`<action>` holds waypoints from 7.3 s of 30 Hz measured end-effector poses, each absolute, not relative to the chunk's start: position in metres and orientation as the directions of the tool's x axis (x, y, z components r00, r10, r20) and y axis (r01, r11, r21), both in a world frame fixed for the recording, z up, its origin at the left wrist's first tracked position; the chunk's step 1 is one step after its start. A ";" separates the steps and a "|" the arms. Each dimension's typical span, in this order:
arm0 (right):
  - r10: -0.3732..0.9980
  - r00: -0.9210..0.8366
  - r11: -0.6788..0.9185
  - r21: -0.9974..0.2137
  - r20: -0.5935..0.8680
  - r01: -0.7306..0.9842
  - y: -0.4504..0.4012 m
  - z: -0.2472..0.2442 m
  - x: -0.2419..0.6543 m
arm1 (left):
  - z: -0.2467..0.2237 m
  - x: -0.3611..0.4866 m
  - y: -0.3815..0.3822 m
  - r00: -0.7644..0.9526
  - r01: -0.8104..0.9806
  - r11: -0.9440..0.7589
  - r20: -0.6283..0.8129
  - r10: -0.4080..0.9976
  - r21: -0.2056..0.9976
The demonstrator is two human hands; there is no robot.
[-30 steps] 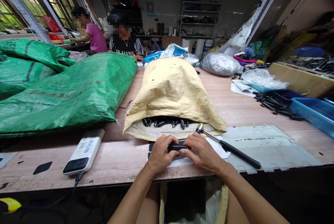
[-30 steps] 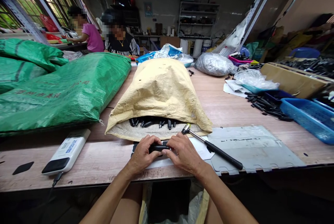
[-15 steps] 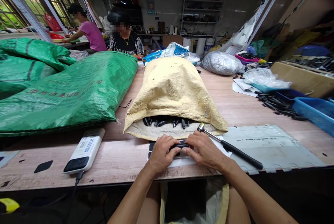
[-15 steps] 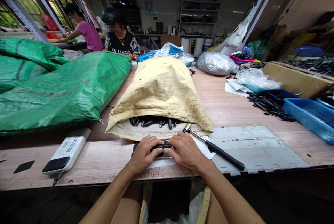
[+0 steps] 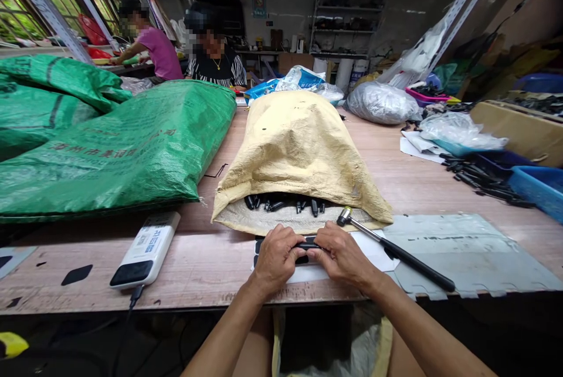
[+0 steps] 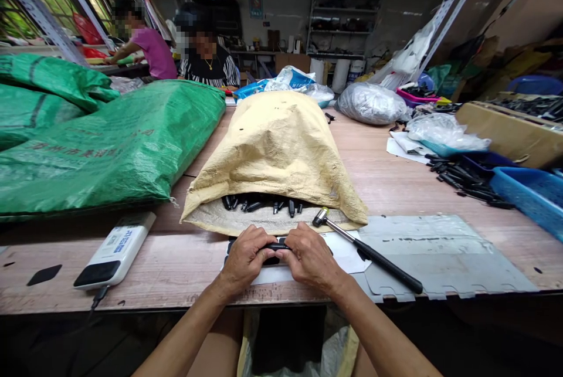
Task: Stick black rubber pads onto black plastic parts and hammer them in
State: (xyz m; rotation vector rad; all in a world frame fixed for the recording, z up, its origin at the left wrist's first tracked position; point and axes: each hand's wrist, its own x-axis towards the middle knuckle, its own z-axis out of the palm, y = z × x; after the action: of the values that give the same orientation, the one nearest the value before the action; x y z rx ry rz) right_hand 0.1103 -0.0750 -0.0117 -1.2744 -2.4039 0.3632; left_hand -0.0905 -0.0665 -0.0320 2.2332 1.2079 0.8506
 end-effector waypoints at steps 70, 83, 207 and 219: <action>0.824 -0.206 0.312 -0.120 0.528 0.943 -0.057 -0.033 0.158 | 0.002 -0.090 -0.012 0.060 0.934 -0.096 0.112 0.992 0.345; 0.808 -0.213 0.321 -0.106 0.549 0.941 -0.058 -0.034 0.158 | -0.008 -0.081 -0.075 0.481 0.546 -0.537 0.285 0.829 0.643; 0.868 -0.141 0.169 -0.018 0.476 0.985 -0.075 -0.032 0.170 | -0.135 -0.045 -0.185 0.570 0.714 -0.273 -0.309 0.761 0.645; 0.871 -0.142 0.168 -0.013 0.470 0.986 -0.078 -0.031 0.169 | -0.019 -0.044 -0.127 0.888 0.425 -0.536 -0.221 0.403 0.730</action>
State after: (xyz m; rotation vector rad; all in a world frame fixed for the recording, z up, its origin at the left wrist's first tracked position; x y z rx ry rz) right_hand 0.1693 -0.0783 -0.0309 -1.7629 -2.0821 -0.4258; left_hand -0.0444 -0.1270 -0.0187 2.1963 0.5918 -0.0322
